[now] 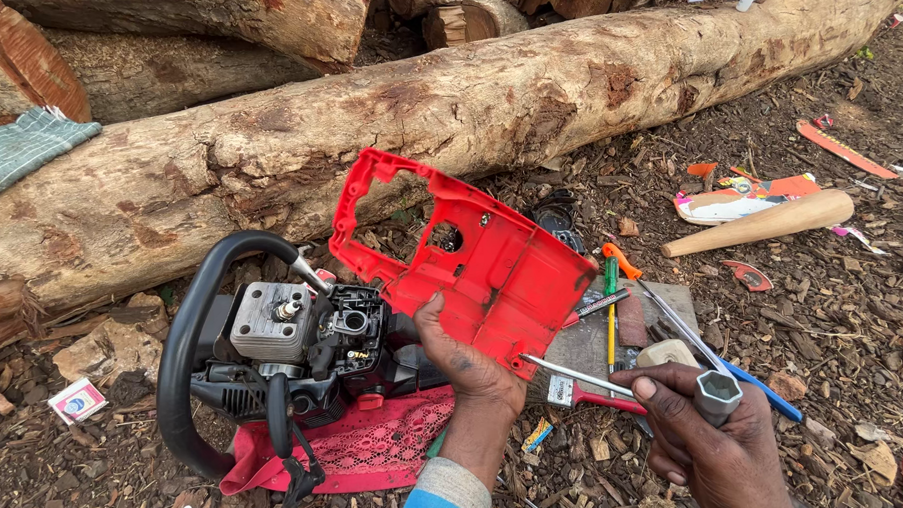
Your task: The person is repairing a red plastic chainsaw part using a metal tool. They repeatedly scrape and clean the interior surfaces of the part while holding it in their hands.
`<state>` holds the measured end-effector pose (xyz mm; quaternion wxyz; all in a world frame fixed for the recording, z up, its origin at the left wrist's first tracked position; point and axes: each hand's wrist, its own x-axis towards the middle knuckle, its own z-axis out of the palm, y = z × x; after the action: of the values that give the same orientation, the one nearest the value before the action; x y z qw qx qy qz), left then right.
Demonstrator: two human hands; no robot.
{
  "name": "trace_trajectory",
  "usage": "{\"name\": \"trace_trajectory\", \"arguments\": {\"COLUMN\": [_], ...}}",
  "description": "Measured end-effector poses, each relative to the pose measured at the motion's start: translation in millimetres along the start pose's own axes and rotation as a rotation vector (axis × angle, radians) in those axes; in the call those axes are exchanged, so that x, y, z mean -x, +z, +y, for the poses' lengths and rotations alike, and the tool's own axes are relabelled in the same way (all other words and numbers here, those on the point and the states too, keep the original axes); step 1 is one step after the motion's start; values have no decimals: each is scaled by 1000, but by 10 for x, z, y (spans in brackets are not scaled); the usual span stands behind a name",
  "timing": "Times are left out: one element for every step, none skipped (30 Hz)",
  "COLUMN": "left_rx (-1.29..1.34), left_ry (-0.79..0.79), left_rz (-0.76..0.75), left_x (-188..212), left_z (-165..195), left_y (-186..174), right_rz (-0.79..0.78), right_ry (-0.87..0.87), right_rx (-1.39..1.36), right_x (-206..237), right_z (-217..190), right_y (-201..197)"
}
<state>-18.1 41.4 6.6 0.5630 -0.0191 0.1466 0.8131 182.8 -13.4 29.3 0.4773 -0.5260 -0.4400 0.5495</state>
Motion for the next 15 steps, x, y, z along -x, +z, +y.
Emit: {"name": "trace_trajectory", "arguments": {"left_rx": [35,70,107,109,110,112,106,100,93,81,71,60,86,110,135], "left_ry": [5,9,14,15,16,18,19,20,20,33,46,57,43,28,14], "left_rz": [-11,-22,-33,-29,-24,-19,-20,-21,-22,-15,-8,0,-16,-33,-50], "left_x": [-3,-7,-11,-15,-19,-24,-28,-30,-31,-34,-37,-37,-36,-39,-42], "left_z": [11,22,30,34,39,39,37,31,25,19,14,10,8,9,13], "left_y": [12,18,23,25,24,20,18,14,10,6,4,-1,-6,-10,-13], "right_rz": [2,4,6,-1,-9,-17,-16,-15,-13,-10,-8,-4,-13,-22,-32], "right_ry": [8,16,24,9,-4,-18,-15,-12,-8,-3,3,9,4,-2,-8], "right_rx": [-1,-1,0,0,0,-1,-13,-24,-37,-40,-43,-45,-50,-58,-65], "right_x": [4,7,8,8,6,1,-5,-11,-17,-21,-25,-25,-22,-21,-18], "right_z": [7,16,23,31,37,42,44,45,46,49,50,54,58,65,71], "right_y": [1,1,2,2,2,0,-3,-9,-14,-17,-19,-20,-20,-17,-14]}}
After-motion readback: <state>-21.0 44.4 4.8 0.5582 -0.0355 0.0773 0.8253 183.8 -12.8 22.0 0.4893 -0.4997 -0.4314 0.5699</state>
